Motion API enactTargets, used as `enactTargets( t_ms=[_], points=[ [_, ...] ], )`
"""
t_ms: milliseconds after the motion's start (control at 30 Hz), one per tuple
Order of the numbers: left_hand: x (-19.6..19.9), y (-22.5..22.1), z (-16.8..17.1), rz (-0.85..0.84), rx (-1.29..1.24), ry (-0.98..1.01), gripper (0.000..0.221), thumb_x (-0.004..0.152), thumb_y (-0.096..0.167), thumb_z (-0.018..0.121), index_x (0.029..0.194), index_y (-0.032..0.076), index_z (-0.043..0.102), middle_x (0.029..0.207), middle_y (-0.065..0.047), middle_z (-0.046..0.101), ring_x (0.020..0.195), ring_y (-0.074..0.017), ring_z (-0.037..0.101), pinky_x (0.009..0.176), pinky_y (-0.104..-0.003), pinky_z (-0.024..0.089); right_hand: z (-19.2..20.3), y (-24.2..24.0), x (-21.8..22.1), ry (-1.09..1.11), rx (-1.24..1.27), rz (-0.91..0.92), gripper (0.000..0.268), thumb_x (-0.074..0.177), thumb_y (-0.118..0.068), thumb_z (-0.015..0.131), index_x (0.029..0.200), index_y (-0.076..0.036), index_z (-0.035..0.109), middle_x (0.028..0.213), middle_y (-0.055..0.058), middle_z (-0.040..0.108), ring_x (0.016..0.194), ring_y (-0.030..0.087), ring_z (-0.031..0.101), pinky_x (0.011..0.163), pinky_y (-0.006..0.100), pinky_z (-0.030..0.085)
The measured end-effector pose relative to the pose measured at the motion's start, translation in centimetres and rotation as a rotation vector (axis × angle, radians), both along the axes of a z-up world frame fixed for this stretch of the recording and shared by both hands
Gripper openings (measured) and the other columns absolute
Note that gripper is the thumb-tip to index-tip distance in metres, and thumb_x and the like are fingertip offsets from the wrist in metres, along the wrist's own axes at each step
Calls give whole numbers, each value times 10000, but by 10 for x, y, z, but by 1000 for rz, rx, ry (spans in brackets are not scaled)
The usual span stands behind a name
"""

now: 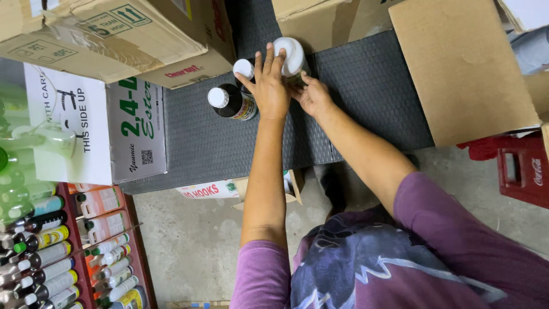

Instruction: The recorder is organizing and packing various agricultural product bottles into cardboard boxes in an indoor facility.

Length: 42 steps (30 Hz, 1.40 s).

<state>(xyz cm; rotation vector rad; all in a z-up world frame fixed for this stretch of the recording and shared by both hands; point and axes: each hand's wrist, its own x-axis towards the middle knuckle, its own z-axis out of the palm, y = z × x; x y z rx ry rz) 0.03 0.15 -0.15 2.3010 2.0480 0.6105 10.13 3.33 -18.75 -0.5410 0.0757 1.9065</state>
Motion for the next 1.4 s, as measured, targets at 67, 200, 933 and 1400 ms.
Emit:
enactTargets(
  t_ms=[67, 200, 933, 1400],
  points=[
    [-1, 3, -3, 7, -17, -9, 508, 950, 80, 572, 1418, 276, 582, 1597, 13, 446, 1493, -291, 396, 1169, -773, -13, 1, 2, -1, -16, -20, -3, 458, 1044, -249, 511, 1414, 18, 469, 1406, 204, 564, 1260, 350, 600, 1088, 494, 516],
    [-1, 4, -8, 13, -53, -9, 514, 963, 101, 551, 1444, 282, 556, 1623, 21, 400, 1482, -280, 411, 1156, -796, 17, -11, 1, -4, -26, -12, 6, 443, 1042, -256, 531, 1401, 0, 488, 1366, 175, 602, 1232, 349, 612, 1056, 500, 533],
    [283, -107, 126, -612, 54, -582, 265, 929, 123, 726, 1190, 81, 733, 1320, -160, 704, 1215, -354, 684, 1024, -413, 550, 301, -199, 362, -1632, 675, -155, 460, 984, -158, 669, 1425, -63, 578, 1333, 164, 677, 1211, 233, 692, 993, 348, 571],
    [477, -58, 8, -534, -372, -371, 1059, 714, 321, 917, 1540, 29, 321, 1415, -305, 527, 1304, -438, 531, 1079, -439, 457, 233, -191, 542, -2224, 334, 176, 529, 933, -184, 692, 1443, -98, 580, 1436, 189, 575, 1275, 368, 578, 1056, 441, 471]
  ],
)
